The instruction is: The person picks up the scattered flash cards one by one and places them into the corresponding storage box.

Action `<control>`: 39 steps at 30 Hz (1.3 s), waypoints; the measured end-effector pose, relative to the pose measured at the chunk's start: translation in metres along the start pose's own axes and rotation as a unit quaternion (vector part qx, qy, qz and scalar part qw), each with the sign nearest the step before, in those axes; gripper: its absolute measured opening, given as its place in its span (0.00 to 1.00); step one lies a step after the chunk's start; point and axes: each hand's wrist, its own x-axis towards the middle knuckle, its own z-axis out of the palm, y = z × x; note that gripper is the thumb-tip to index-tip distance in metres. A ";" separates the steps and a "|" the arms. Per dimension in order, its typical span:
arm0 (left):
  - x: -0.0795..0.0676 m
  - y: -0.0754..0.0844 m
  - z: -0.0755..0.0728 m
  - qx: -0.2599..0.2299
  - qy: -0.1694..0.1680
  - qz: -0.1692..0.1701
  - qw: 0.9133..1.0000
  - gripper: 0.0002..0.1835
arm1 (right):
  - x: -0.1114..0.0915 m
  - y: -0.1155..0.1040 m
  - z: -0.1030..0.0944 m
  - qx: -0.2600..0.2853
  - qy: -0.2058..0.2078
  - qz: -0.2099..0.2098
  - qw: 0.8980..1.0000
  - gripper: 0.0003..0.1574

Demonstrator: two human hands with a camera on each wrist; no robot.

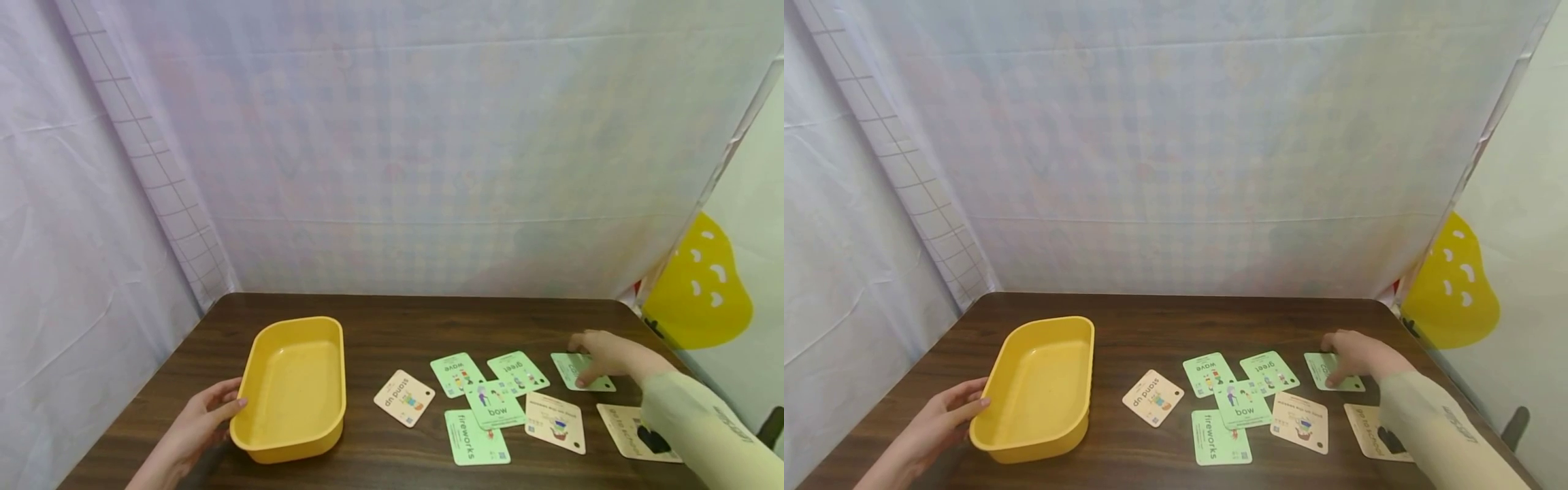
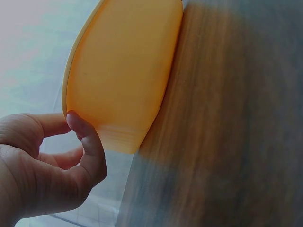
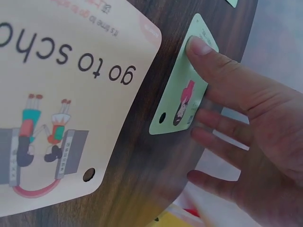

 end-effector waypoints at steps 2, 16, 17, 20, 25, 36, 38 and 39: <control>-0.001 0.000 0.001 0.000 0.000 0.000 1.000 0.34 | 0.001 0.001 -0.001 0.005 0.001 -0.001 1.000 0.39; -0.001 0.001 0.001 0.001 0.003 0.002 1.000 0.35 | 0.002 0.004 -0.005 0.006 -0.037 0.060 0.997 0.59; -0.001 0.001 0.001 0.001 0.004 0.002 1.000 0.35 | 0.001 0.003 -0.004 0.008 -0.038 0.066 0.997 0.60; -0.002 0.001 0.001 0.002 0.004 0.001 1.000 0.35 | 0.001 0.000 -0.001 0.010 -0.036 0.077 0.996 0.60; -0.002 0.000 0.001 0.004 0.004 0.000 1.000 0.35 | 0.000 -0.002 0.000 0.009 -0.024 0.068 0.997 0.57; 0.000 0.000 0.000 -0.004 -0.001 0.000 1.000 0.35 | 0.000 -0.010 -0.002 0.028 -0.030 0.020 0.999 0.51; 0.000 0.001 0.000 -0.004 -0.001 -0.002 1.000 0.35 | 0.000 -0.011 -0.002 0.031 -0.038 0.020 0.999 0.51; 0.000 0.000 0.000 -0.004 -0.001 -0.002 1.000 0.35 | 0.000 -0.012 -0.002 0.033 -0.041 0.019 0.998 0.51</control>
